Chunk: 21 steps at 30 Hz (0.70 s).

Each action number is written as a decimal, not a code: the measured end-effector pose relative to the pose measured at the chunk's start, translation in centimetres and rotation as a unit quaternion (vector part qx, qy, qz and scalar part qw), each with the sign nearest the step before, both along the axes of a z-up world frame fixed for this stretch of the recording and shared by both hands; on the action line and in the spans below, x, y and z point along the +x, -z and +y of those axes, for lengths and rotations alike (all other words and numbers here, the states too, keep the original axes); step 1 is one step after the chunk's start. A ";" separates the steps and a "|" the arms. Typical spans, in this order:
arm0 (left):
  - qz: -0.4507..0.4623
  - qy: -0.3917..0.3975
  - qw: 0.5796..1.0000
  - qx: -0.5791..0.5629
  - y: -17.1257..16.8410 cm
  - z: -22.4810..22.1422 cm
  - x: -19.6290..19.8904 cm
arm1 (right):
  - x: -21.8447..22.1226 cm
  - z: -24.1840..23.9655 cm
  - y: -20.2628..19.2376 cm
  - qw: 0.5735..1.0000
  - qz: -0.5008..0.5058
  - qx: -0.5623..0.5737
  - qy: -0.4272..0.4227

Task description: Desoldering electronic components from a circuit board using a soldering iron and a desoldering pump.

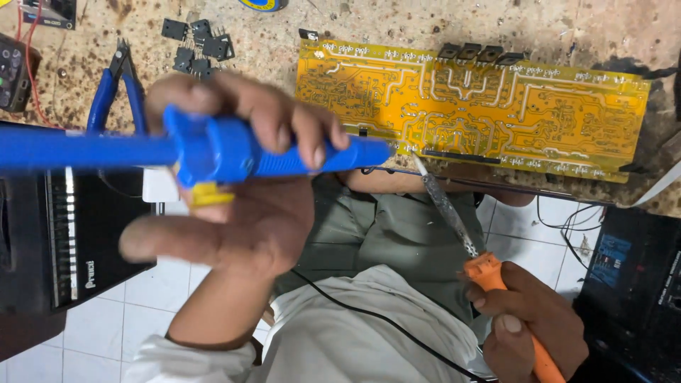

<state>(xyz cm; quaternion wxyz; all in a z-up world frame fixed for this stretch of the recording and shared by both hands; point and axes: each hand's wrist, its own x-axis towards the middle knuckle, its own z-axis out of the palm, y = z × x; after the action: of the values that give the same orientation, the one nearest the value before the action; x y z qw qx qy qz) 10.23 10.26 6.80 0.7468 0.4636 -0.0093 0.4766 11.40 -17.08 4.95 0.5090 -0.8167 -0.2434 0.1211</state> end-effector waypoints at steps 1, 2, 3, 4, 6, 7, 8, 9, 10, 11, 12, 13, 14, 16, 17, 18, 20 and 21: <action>0.002 0.020 1.000 0.001 -0.1 0.2 0.6 | 0.1 -0.6 0.2 0.998 0.064 0.021 -0.015; 0.004 0.039 0.999 0.002 -0.1 0.3 1.2 | 0.3 -1.3 0.4 0.990 0.129 0.042 -0.030; 0.004 0.040 0.999 0.001 -0.2 0.4 1.5 | 0.4 -1.1 0.7 0.990 0.129 0.042 -0.029; 0.014 0.051 0.999 0.000 -0.3 0.4 1.7 | 0.5 -1.0 0.9 0.997 0.065 0.014 -0.035; 0.023 0.062 0.998 0.000 -0.3 0.5 2.2 | 0.6 -0.7 1.4 0.999 -0.001 -0.011 -0.041; 0.026 0.069 0.997 -0.017 -0.3 0.5 2.3 | 0.6 -0.6 1.7 0.999 -0.010 -0.001 -0.035; 0.029 0.076 0.996 -0.034 -0.2 0.5 2.5 | 0.6 -0.6 2.0 0.999 -0.019 0.010 -0.030; 0.029 0.076 0.996 -0.033 -0.1 0.5 2.6 | 0.8 -0.6 2.1 0.999 -0.019 0.010 -0.030; 0.026 0.087 0.996 -0.025 0.0 0.5 2.7 | 0.9 -0.6 2.1 0.998 -0.031 0.021 -0.043; 0.024 0.100 0.995 -0.017 0.1 0.5 2.7 | 1.0 -0.6 2.2 0.997 -0.042 0.032 -0.055; 0.023 0.099 0.995 -0.017 0.1 0.4 2.9 | 0.9 -0.8 2.3 0.997 -0.042 0.032 -0.055; 0.025 0.097 0.995 -0.017 0.0 0.3 3.0 | 0.8 -1.0 2.4 0.998 -0.030 0.025 -0.049; 0.027 0.094 0.995 -0.017 0.0 0.2 3.1 | 0.7 -1.2 2.4 0.999 -0.019 0.019 -0.044; 0.035 0.100 0.994 -0.025 0.0 0.1 3.0 | 1.2 -1.9 3.0 0.998 -0.015 0.018 -0.064; 0.045 0.106 0.993 -0.036 0.0 0.0 2.9 | 1.3 -2.3 3.3 0.996 -0.009 0.016 -0.083; 0.045 0.106 0.993 -0.036 0.1 0.0 3.0 | 1.4 -2.0 2.5 0.996 -0.009 0.017 -0.082; 0.035 0.112 0.993 -0.022 0.4 0.0 3.0 | 1.6 -1.3 0.8 0.994 0.013 -0.014 -0.103; 0.036 0.112 0.993 -0.022 0.2 -0.1 3.1 | 1.6 -1.6 1.1 0.995 0.013 -0.013 -0.103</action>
<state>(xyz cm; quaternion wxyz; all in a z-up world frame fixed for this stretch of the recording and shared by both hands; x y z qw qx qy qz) 13.28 10.14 6.56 0.8055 0.4599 -0.0242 0.3730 13.01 -18.71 3.83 0.4861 -0.7924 -0.3176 0.1872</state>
